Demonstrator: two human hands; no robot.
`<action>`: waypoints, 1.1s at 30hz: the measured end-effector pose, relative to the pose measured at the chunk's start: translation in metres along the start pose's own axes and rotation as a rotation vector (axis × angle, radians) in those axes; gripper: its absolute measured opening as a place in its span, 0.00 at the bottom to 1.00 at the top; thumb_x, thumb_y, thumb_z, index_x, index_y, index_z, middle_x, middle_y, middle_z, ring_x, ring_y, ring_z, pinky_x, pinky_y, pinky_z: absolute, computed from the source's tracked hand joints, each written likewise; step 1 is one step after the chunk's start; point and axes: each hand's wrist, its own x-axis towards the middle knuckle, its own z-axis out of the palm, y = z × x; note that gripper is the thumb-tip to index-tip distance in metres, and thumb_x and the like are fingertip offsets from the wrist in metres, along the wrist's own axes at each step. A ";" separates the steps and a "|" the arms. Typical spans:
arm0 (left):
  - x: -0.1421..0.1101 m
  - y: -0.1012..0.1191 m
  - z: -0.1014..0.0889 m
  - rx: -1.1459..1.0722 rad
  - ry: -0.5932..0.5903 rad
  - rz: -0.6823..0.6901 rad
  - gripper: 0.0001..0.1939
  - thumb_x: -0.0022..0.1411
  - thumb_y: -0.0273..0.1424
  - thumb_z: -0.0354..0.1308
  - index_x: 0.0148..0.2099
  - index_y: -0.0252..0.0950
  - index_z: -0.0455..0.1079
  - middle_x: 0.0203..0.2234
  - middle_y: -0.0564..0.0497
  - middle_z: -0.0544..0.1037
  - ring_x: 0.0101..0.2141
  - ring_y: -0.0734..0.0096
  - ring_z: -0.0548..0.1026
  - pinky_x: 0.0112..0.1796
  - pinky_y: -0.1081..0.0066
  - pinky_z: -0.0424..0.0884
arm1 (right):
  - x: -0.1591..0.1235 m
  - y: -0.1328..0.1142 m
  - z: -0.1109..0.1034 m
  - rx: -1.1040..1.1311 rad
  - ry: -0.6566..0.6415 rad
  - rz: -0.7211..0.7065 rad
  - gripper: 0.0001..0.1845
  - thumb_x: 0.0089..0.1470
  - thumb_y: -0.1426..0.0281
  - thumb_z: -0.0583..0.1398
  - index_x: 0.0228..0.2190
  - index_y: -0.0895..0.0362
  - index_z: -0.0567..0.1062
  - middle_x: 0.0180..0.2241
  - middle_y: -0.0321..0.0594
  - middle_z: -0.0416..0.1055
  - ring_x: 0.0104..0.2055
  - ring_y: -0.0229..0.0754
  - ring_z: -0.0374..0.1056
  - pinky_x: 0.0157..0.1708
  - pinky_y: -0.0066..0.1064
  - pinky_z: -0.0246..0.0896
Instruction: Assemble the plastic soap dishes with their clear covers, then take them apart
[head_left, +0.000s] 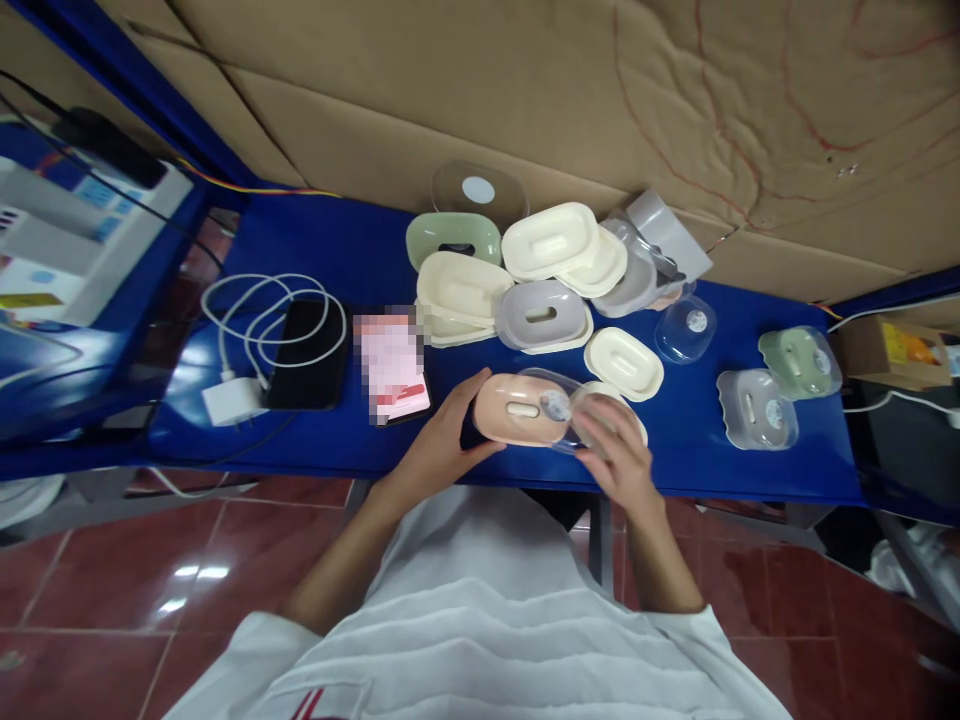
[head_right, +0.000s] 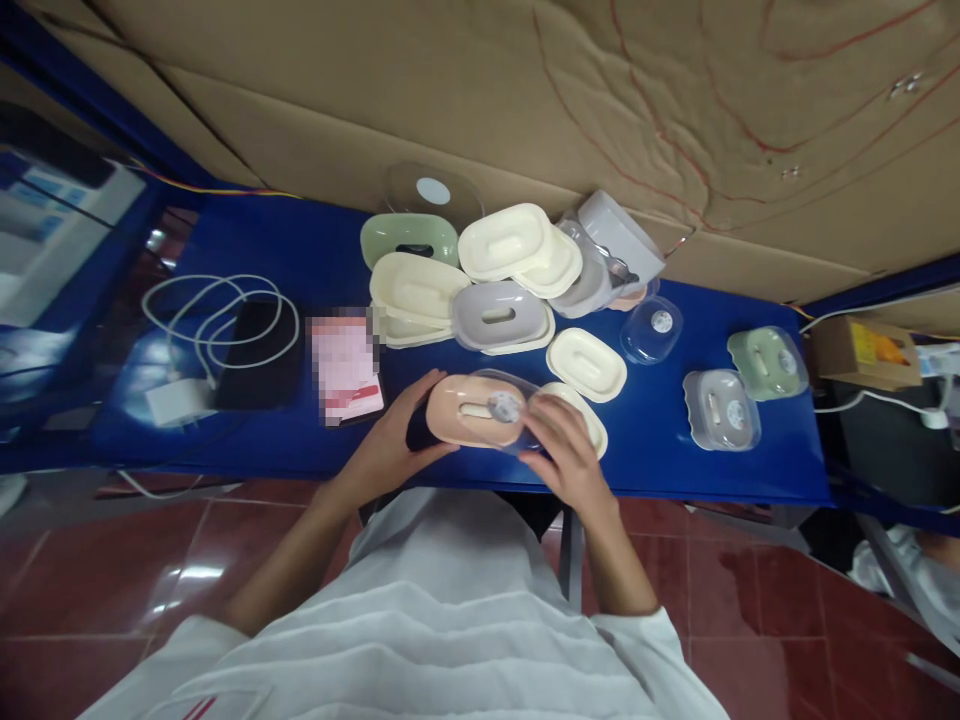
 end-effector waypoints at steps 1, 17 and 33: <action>0.000 -0.001 -0.001 -0.002 -0.009 -0.001 0.50 0.70 0.40 0.72 0.82 0.45 0.47 0.76 0.37 0.62 0.74 0.46 0.64 0.72 0.46 0.65 | 0.004 -0.006 0.005 0.044 -0.072 -0.020 0.29 0.73 0.62 0.61 0.71 0.45 0.69 0.64 0.49 0.74 0.67 0.58 0.72 0.66 0.56 0.72; 0.003 -0.008 -0.004 -0.066 0.021 0.163 0.35 0.69 0.39 0.73 0.72 0.47 0.63 0.71 0.36 0.67 0.70 0.45 0.69 0.68 0.41 0.71 | 0.021 -0.015 0.020 0.097 -0.272 -0.074 0.22 0.71 0.70 0.62 0.63 0.49 0.78 0.67 0.47 0.73 0.75 0.53 0.63 0.76 0.62 0.58; -0.001 0.009 -0.008 0.060 0.129 0.126 0.40 0.67 0.47 0.73 0.74 0.45 0.64 0.68 0.39 0.73 0.68 0.45 0.73 0.68 0.43 0.72 | 0.033 -0.013 0.023 -0.040 -0.281 -0.161 0.33 0.70 0.66 0.65 0.72 0.48 0.68 0.74 0.49 0.62 0.81 0.59 0.48 0.74 0.59 0.63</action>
